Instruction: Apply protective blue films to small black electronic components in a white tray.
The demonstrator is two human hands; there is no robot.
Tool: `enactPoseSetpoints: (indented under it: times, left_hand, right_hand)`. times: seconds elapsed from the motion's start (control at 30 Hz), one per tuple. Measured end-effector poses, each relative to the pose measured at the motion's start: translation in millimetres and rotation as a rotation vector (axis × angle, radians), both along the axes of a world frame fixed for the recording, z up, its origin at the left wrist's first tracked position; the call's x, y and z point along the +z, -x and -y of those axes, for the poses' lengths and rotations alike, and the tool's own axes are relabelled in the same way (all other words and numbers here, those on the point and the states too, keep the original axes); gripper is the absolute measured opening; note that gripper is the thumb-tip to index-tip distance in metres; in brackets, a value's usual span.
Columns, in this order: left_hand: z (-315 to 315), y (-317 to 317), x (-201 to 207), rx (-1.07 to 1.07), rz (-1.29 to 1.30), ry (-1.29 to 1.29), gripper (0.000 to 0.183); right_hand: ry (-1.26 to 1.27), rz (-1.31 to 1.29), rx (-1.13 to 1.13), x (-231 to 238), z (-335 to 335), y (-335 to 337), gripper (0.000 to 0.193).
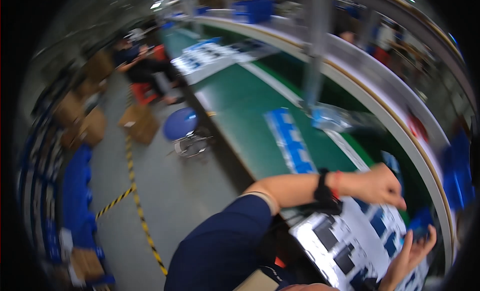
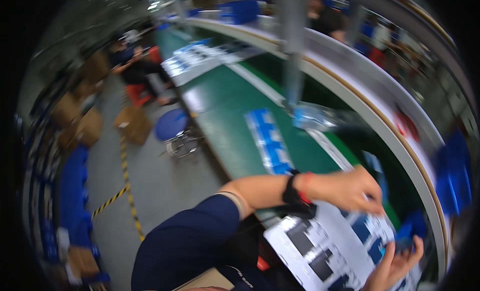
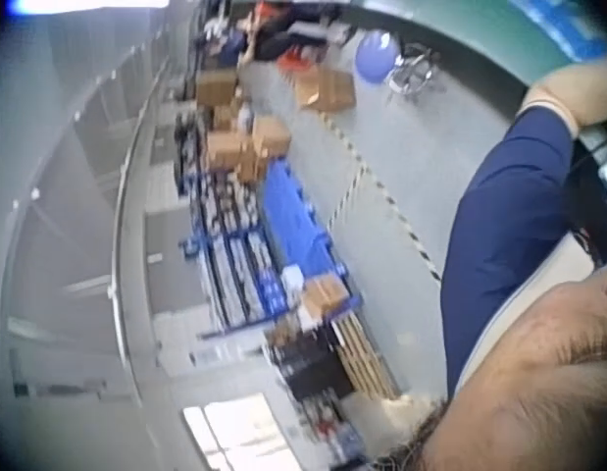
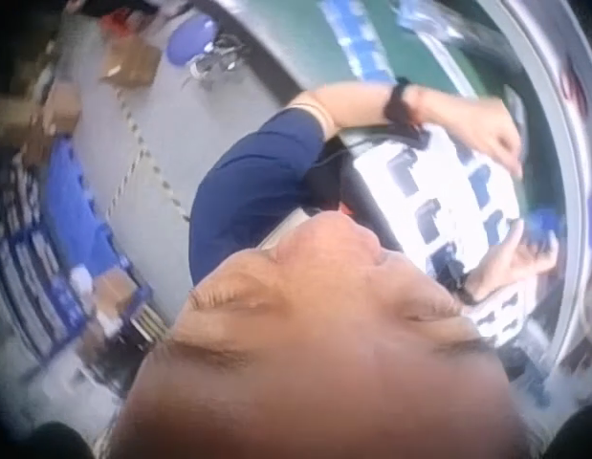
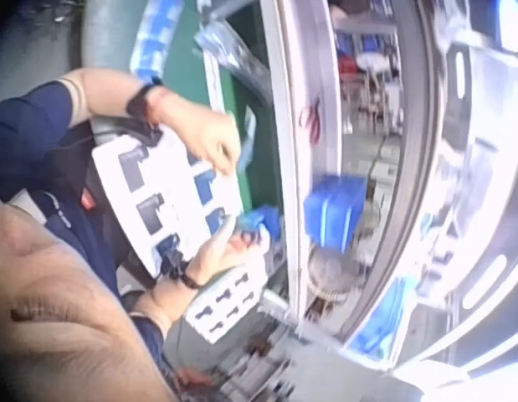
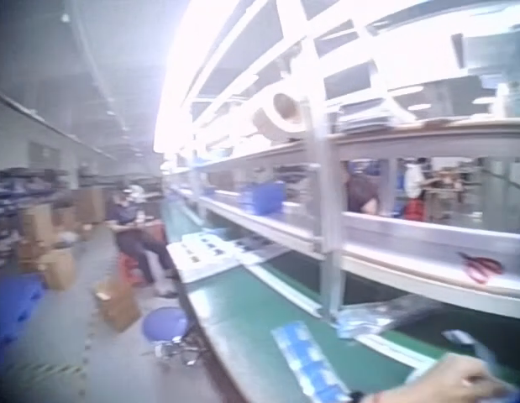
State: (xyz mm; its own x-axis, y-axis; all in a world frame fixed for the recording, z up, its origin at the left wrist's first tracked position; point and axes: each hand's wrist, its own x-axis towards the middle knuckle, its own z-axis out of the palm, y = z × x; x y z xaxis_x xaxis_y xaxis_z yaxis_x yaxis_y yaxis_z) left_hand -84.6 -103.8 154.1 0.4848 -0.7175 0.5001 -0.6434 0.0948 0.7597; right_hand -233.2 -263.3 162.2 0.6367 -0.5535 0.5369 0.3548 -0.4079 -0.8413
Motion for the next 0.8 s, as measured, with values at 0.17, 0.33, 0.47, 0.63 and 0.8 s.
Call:
enactPoseSetpoints:
  times: [0.17, 0.33, 0.47, 0.63, 0.8]
  left_hand:
    - [17, 3, -27, -0.133, 0.216, 0.281, 0.025]
    - [12, -7, -28, -0.074, 0.196, 0.178, 0.021]
    - [13, -8, -27, -0.024, 0.171, 0.214, 0.018]
    - [10, 2, -21, -0.048, 0.121, 0.199, 0.017]
    - [16, -3, -23, -0.114, 0.214, 0.283, 0.021]
  right_hand:
    - [0.254, -0.298, 0.332, -10, -2, 1, 0.073]
    - [0.231, -0.395, 0.203, -14, 6, -9, 0.054]
    - [-0.041, -0.364, 0.195, -15, 12, -5, 0.006]
    - [-0.031, -0.360, 0.288, -10, 19, 7, 0.006]
    - [0.231, -0.292, 0.244, -22, 44, 22, 0.010]
